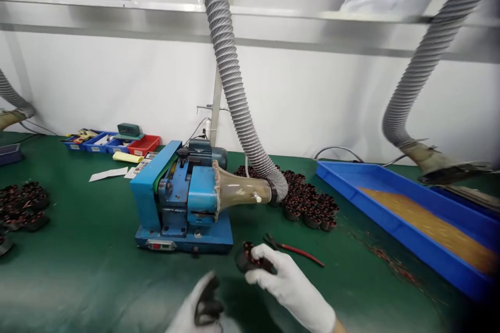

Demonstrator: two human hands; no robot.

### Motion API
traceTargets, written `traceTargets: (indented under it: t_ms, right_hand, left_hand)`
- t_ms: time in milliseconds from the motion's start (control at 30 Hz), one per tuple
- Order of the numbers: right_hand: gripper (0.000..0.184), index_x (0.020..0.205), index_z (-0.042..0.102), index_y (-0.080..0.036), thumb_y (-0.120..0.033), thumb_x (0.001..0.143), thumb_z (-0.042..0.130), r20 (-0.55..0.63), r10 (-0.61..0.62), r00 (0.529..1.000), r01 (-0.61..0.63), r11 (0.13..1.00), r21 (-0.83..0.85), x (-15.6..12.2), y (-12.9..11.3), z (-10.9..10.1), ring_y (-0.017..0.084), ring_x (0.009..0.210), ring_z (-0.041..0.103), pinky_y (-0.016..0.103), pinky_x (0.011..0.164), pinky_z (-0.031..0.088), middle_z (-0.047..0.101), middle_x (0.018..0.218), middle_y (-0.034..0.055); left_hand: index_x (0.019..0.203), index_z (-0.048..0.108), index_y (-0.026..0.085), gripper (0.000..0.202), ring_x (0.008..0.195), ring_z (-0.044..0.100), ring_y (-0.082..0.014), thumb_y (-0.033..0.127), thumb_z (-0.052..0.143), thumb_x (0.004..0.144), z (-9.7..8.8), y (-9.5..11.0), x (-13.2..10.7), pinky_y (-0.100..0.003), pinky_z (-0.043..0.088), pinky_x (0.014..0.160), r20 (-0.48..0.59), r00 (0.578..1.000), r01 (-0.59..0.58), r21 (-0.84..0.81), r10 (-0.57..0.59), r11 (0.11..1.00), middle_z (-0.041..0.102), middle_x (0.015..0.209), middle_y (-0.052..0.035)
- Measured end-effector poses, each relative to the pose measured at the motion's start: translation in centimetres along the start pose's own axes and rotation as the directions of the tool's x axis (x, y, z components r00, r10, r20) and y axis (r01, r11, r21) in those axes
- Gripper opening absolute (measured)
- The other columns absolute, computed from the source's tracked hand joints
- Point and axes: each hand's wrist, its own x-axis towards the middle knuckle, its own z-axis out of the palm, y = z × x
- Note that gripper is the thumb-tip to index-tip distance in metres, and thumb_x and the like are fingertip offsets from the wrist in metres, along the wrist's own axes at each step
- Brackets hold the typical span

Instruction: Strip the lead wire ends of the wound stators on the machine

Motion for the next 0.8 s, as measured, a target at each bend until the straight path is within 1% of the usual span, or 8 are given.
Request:
traceTargets:
  t_ms: [67, 167, 267, 367, 500, 600, 733, 800]
  right_hand:
    - [0.010, 0.066, 0.066, -0.023, -0.024, 0.064, 0.076, 0.171, -0.138, 0.976, 0.123, 0.988, 0.097, -1.6, -3.0, 0.0, 0.014, 0.066, 0.055, 0.020, 0.062, 0.042, 0.062, 0.067, -0.0050]
    - [0.015, 0.073, 0.072, -0.027, -0.020, 0.060, 0.078, 0.239, -0.181, 0.954, 0.107, 0.950, 0.294, -1.9, -5.2, 0.6, 0.017, 0.067, 0.057, 0.022, 0.064, 0.045, 0.067, 0.072, -0.0019]
    - [0.029, 0.089, 0.071, -0.024, -0.022, 0.061, 0.076, 0.128, -0.008, 0.992, -0.078, 0.754, 0.652, -1.6, -4.7, 2.9, 0.016, 0.061, 0.056, 0.024, 0.059, 0.047, 0.065, 0.069, 0.0002]
    - [0.035, 0.094, 0.070, -0.019, -0.041, 0.068, 0.073, 0.132, 0.129, 0.983, -0.178, 0.469, 0.865, -1.7, -3.9, 6.2, 0.013, 0.052, 0.052, 0.023, 0.050, 0.043, 0.061, 0.066, 0.0025]
    - [0.027, 0.075, 0.072, -0.016, -0.042, 0.067, 0.075, 0.010, 0.146, 0.989, -0.081, 0.486, 0.870, -1.4, -4.4, 9.0, 0.016, 0.064, 0.056, 0.025, 0.061, 0.046, 0.064, 0.073, 0.0046]
    - [0.025, 0.064, 0.072, -0.015, -0.038, 0.060, 0.080, -0.108, 0.209, 0.972, -0.014, 0.510, 0.860, -0.3, -5.0, 8.8, 0.015, 0.065, 0.056, 0.021, 0.061, 0.045, 0.065, 0.066, 0.0037]
    - [0.024, 0.072, 0.072, -0.018, -0.033, 0.057, 0.083, -0.126, 0.278, 0.952, 0.071, 0.198, 0.978, 0.8, -5.1, 6.5, 0.007, 0.048, 0.044, 0.015, 0.042, 0.037, 0.056, 0.056, -0.0027]
    - [0.023, 0.076, 0.072, -0.020, -0.034, 0.060, 0.081, -0.230, 0.331, 0.915, 0.190, 0.148, 0.971, 0.7, -5.0, 6.0, 0.008, 0.051, 0.048, 0.015, 0.044, 0.040, 0.058, 0.061, -0.0020]
  left_hand:
    - [0.130, 0.044, 0.029, 0.085, 0.103, 0.061, -0.0261, 0.038, 0.081, 0.054, 0.8, 1.9, -0.3, -0.037, 0.049, 0.083, 0.185, 0.979, -0.030, -0.264, 0.081, 0.964, 0.049, 0.134, -0.0114]
    - [0.124, 0.047, 0.022, 0.078, 0.111, 0.057, -0.0255, 0.020, 0.080, 0.053, 1.5, 4.8, -1.0, -0.038, 0.041, 0.097, 0.314, 0.939, -0.038, -0.320, 0.144, 0.947, 0.058, 0.123, -0.0129]
    - [0.125, 0.046, 0.020, 0.074, 0.107, 0.059, -0.0254, 0.010, 0.072, 0.056, 1.7, 6.0, -2.0, -0.039, 0.040, 0.099, 0.069, 0.986, -0.132, -0.220, 0.151, 0.967, 0.062, 0.117, -0.0118]
    - [0.125, 0.049, 0.023, 0.073, 0.111, 0.056, -0.0256, 0.008, 0.068, 0.056, 1.7, 5.7, -2.7, -0.039, 0.036, 0.103, -0.143, 0.971, -0.204, -0.094, 0.190, 0.974, 0.058, 0.121, -0.0094]
    - [0.107, 0.063, 0.022, 0.052, 0.114, 0.053, -0.0273, 0.009, 0.066, 0.057, 1.9, 4.9, -3.0, -0.036, 0.038, 0.101, -0.291, 0.873, -0.368, 0.136, 0.392, 0.920, 0.057, 0.117, -0.0086]
    - [0.105, 0.064, 0.023, 0.048, 0.115, 0.051, -0.0287, 0.012, 0.068, 0.058, 2.2, 4.3, -3.1, -0.037, 0.037, 0.101, -0.385, 0.806, -0.400, 0.206, 0.450, 0.893, 0.055, 0.118, -0.0098]
    - [0.092, 0.065, 0.022, 0.038, 0.112, 0.050, -0.0294, 0.016, 0.073, 0.055, 2.3, 3.9, -3.1, -0.036, 0.040, 0.097, -0.454, 0.722, -0.447, 0.271, 0.522, 0.853, 0.055, 0.108, -0.0093]
    - [0.091, 0.064, 0.023, 0.040, 0.108, 0.052, -0.0273, 0.013, 0.071, 0.053, 2.3, 4.1, -3.0, -0.034, 0.042, 0.094, -0.477, 0.709, -0.445, 0.267, 0.519, 0.855, 0.055, 0.106, -0.0075]
